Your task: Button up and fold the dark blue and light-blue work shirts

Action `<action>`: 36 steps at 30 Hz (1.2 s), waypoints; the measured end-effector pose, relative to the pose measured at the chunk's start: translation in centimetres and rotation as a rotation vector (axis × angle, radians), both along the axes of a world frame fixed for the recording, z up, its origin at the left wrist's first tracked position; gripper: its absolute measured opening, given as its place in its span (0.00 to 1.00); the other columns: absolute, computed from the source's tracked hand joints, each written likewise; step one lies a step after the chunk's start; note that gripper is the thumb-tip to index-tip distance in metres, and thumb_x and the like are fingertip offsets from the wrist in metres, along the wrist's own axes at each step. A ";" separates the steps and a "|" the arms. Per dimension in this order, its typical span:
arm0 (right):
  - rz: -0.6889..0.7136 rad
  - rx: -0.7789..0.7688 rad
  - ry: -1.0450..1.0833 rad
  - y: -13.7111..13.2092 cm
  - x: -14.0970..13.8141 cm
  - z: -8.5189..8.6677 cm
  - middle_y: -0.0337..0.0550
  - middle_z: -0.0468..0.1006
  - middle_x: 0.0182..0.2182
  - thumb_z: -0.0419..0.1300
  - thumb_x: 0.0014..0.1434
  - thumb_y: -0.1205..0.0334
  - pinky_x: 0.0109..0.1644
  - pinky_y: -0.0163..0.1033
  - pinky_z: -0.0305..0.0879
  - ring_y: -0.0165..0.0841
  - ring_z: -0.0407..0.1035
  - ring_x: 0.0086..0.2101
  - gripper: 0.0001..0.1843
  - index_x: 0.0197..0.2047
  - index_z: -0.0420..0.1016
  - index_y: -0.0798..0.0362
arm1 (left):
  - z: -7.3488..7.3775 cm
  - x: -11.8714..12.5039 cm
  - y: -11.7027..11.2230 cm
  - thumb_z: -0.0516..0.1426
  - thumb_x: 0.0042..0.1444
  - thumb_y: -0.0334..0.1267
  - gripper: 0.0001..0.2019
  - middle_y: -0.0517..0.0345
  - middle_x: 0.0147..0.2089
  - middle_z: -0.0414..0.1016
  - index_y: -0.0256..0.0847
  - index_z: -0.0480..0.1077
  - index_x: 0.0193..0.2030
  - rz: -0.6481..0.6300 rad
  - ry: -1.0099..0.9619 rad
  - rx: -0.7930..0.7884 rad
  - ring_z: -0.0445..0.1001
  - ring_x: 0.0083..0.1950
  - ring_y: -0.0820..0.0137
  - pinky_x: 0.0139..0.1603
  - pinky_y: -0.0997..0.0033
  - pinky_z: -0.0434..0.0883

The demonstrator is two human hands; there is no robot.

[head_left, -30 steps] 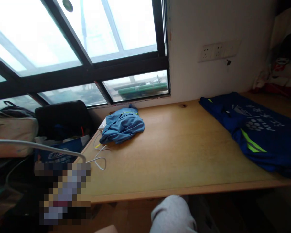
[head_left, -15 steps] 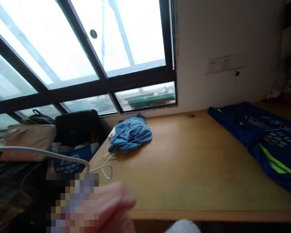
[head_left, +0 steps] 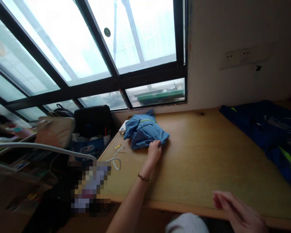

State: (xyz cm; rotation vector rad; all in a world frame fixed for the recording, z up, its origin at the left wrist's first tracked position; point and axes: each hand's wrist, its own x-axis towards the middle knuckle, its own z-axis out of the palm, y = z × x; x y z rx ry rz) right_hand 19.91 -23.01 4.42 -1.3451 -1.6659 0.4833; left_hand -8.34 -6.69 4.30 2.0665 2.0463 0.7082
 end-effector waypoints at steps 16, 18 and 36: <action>0.218 -0.192 -0.063 6.4 -1.9 -2.0 0.45 0.74 0.41 0.47 0.55 0.61 0.46 0.39 0.65 0.36 0.69 0.42 0.19 0.49 0.66 0.53 | 1.4 3.0 -11.6 0.60 0.45 0.37 0.26 0.50 0.55 0.63 0.41 0.61 0.53 -0.443 -0.475 -0.157 0.60 0.56 0.64 0.57 0.62 0.58; 0.141 -0.227 0.043 4.1 -1.8 -0.5 0.43 0.76 0.37 0.49 0.55 0.57 0.41 0.35 0.68 0.36 0.71 0.38 0.17 0.45 0.68 0.52 | 1.0 3.9 -10.4 0.58 0.46 0.34 0.28 0.52 0.57 0.60 0.44 0.58 0.56 -0.555 -0.389 -0.161 0.57 0.58 0.65 0.59 0.61 0.55; -0.260 -0.137 -0.028 0.8 2.4 -3.8 0.48 0.65 0.49 0.53 0.48 0.44 0.52 0.52 0.58 0.46 0.61 0.48 0.31 0.53 0.58 0.50 | -0.4 -12.9 -19.1 0.52 0.47 0.44 0.23 0.35 0.52 0.58 0.30 0.61 0.47 0.795 0.613 0.191 0.51 0.57 0.48 0.51 0.44 0.51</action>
